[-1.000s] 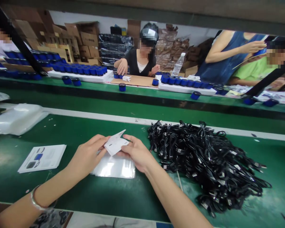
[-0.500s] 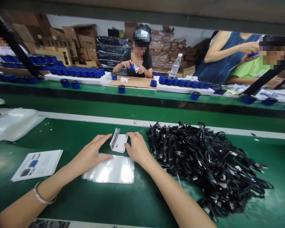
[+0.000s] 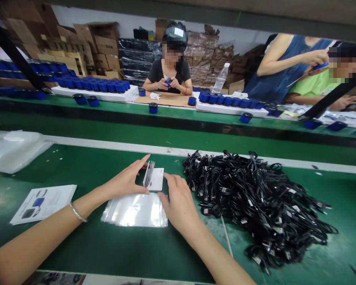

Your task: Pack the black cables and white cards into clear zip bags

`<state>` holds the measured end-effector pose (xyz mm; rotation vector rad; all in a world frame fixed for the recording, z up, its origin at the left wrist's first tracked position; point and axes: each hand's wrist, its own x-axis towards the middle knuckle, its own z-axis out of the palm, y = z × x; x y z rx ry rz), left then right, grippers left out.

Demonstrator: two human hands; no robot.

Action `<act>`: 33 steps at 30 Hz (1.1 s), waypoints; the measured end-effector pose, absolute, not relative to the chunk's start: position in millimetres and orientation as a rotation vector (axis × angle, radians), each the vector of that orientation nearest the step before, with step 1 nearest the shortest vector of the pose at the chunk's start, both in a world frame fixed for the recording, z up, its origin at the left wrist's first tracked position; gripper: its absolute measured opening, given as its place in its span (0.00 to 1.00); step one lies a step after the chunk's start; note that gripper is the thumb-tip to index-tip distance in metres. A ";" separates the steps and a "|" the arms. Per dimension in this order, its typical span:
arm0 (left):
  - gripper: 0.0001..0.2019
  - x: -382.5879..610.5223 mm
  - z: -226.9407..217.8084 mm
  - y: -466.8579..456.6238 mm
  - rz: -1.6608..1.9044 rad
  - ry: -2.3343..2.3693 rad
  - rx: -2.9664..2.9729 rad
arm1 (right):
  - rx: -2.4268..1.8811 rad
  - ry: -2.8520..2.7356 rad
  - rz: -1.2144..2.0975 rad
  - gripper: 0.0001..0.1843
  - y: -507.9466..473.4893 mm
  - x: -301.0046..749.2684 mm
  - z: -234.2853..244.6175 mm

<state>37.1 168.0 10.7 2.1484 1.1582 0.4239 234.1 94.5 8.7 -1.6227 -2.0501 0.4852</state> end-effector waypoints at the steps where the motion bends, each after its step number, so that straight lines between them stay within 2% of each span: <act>1: 0.55 36.7 10.0 165.7 0.429 1.168 2.140 | -1.611 -2.062 0.486 0.25 85.9 236.0 5.9; 4: 0.58 26.8 10.0 151.3 0.437 1.246 2.101 | -1.594 -2.085 0.468 0.22 65.8 238.2 -2.9; 6: 0.55 15.9 12.0 137.0 0.386 1.333 2.093 | -1.596 -2.084 0.456 0.19 57.8 236.5 -7.0; 8: 0.47 5.6 14.3 122.5 0.308 1.409 2.110 | -1.578 -2.082 0.467 0.18 52.8 233.4 -9.0; 11: 0.30 -3.2 15.3 108.5 0.276 1.456 2.136 | -1.592 -2.049 0.492 0.23 49.5 229.4 -9.1; 13: 0.23 -4.6 13.7 106.3 0.289 1.475 2.147 | -1.645 -2.016 0.509 0.26 49.6 228.1 -8.5; 18: 0.06 -1.4 9.3 112.3 0.358 1.524 2.188 | -1.745 -1.917 0.558 0.19 49.2 224.1 -4.9; 20: 0.07 -0.3 9.5 112.1 0.382 1.531 2.202 | -1.744 -1.890 0.524 0.21 43.8 220.1 -4.0; 23: 0.07 0.1 10.4 107.7 0.404 1.550 2.212 | -1.638 -1.988 0.431 0.32 32.6 212.4 -7.6; 25: 0.14 0.3 10.0 105.3 0.393 1.570 2.216 | -1.582 -2.065 0.388 0.35 27.0 208.2 -13.5; 27: 0.14 0.5 8.8 105.8 0.362 1.574 2.221 | -1.574 -2.082 0.366 0.34 24.3 206.1 -20.0; 29: 0.07 0.4 7.7 109.2 0.345 1.559 2.234 | -1.569 -2.068 0.385 0.31 23.2 206.0 -25.0; 33: 0.10 -3.2 9.5 115.5 0.374 1.482 2.307 | -1.584 -1.922 0.457 0.27 22.4 208.6 -27.1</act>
